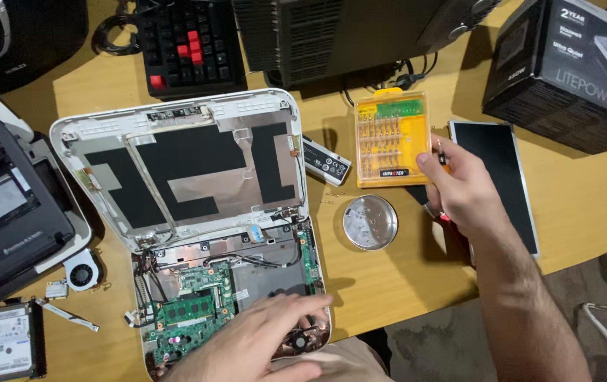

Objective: The person disassembles a laptop by removing screws from the motherboard area using a screwdriver. They remove a RAM module and place it on the table, then continue unscrewing various components on the motherboard. The person works methodically across different sections of the exposed internal hardware.

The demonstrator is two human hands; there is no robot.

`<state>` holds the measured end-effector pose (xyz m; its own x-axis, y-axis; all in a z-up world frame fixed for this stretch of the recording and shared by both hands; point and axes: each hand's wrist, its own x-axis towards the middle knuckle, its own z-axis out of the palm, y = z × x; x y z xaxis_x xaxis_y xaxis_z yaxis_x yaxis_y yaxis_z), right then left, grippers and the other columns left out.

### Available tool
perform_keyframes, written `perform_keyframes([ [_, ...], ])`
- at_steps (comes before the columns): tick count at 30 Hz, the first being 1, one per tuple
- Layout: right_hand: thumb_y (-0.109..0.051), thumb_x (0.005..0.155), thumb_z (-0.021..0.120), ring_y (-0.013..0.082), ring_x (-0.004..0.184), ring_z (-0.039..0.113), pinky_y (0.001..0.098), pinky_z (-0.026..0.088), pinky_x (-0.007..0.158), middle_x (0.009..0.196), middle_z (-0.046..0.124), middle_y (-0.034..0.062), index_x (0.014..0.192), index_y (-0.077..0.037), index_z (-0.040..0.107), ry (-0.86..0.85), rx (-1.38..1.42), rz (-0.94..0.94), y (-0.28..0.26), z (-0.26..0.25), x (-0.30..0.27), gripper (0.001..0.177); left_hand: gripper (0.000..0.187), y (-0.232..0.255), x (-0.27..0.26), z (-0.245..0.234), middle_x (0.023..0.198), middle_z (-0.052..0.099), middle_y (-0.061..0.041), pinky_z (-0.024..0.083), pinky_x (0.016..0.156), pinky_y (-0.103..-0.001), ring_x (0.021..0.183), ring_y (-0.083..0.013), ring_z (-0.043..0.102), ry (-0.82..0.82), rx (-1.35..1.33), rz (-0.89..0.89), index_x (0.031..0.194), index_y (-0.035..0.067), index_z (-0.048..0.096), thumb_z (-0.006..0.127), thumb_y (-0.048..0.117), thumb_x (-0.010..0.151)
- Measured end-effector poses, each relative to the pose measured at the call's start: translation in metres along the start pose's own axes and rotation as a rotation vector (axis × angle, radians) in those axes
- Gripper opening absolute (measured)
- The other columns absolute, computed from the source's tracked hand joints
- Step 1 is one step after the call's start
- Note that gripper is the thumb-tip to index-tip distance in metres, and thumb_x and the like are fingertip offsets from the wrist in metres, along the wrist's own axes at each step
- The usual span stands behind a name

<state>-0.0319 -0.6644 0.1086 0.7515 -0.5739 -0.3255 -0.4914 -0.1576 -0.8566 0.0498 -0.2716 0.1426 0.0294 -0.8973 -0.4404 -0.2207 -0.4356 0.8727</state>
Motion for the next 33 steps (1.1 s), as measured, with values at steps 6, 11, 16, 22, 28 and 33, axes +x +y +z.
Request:
perform_keyframes([
  [6, -0.03, 0.121, 0.061, 0.01, 0.039, 0.03, 0.0321, 0.023, 0.037, 0.049, 0.04, 0.0037, 0.157, -0.011, 0.075, -0.032, -0.01, 0.016, 0.022, 0.007, 0.027, 0.043, 0.073, -0.024, -0.003, 0.003, 0.187, 0.06, -0.008, 0.02, 0.145, -0.061, 0.174, -0.0407, 0.047, -0.018, 0.066, 0.075, 0.18, 0.027, 0.051, 0.065, 0.065, 0.119],
  [11, -0.043, 0.116, 0.067, 0.0166, 0.058, 0.05, 0.0351, 0.043, 0.068, 0.067, 0.058, -0.002, 0.14, -0.013, 0.083, 0.081, -0.408, 0.033, 0.022, 0.004, 0.034, 0.042, 0.067, -0.033, -0.002, 0.005, 0.168, 0.072, -0.01, 0.043, 0.128, -0.053, 0.153, -0.0344, 0.066, 0.043, 0.07, 0.192, 0.174, 0.02, 0.059, 0.068, 0.059, 0.12],
  [16, -0.05, 0.116, 0.07, 0.035, 0.104, 0.082, 0.0435, 0.056, 0.099, 0.117, 0.093, 0.0075, 0.157, -0.008, 0.083, 0.168, -0.621, -0.035, 0.021, 0.009, 0.035, 0.06, 0.065, -0.037, 0.001, 0.008, 0.164, 0.072, -0.01, 0.047, 0.123, -0.051, 0.148, -0.0324, 0.067, 0.02, 0.087, 0.229, 0.171, 0.017, 0.06, 0.065, 0.059, 0.122],
  [22, -0.054, 0.112, 0.073, 0.0478, 0.087, 0.077, 0.0555, 0.057, 0.091, 0.114, 0.089, 0.0192, 0.172, -0.017, 0.074, 0.201, -0.679, 0.044, 0.003, 0.022, 0.01, 0.071, 0.065, -0.041, -0.002, 0.016, 0.163, 0.071, -0.009, 0.044, 0.125, -0.051, 0.149, -0.0333, 0.065, 0.048, 0.173, 0.202, 0.174, 0.02, 0.061, 0.067, 0.06, 0.123],
  [28, -0.035, 0.121, 0.076, 0.0336, 0.094, 0.084, 0.0466, 0.069, 0.082, 0.119, 0.088, 0.0285, 0.156, 0.01, 0.078, 0.151, -0.652, -0.483, -0.008, 0.057, -0.073, 0.057, 0.061, -0.044, -0.004, 0.019, 0.157, 0.072, -0.007, 0.048, 0.119, -0.047, 0.142, -0.0296, 0.066, 0.078, 0.2, 0.219, 0.17, 0.019, 0.064, 0.07, 0.057, 0.123],
  [33, -0.008, 0.113, 0.074, 0.0036, 0.061, 0.063, 0.0216, 0.07, 0.064, 0.14, 0.081, 0.0113, 0.149, -0.003, 0.079, -0.206, -0.411, -0.674, 0.027, 0.095, -0.128, 0.037, 0.049, -0.042, -0.006, 0.022, 0.145, 0.083, -0.011, 0.062, 0.109, -0.047, 0.13, -0.0291, 0.078, 0.268, 0.215, 0.385, 0.159, 0.014, 0.073, 0.079, 0.044, 0.12],
])
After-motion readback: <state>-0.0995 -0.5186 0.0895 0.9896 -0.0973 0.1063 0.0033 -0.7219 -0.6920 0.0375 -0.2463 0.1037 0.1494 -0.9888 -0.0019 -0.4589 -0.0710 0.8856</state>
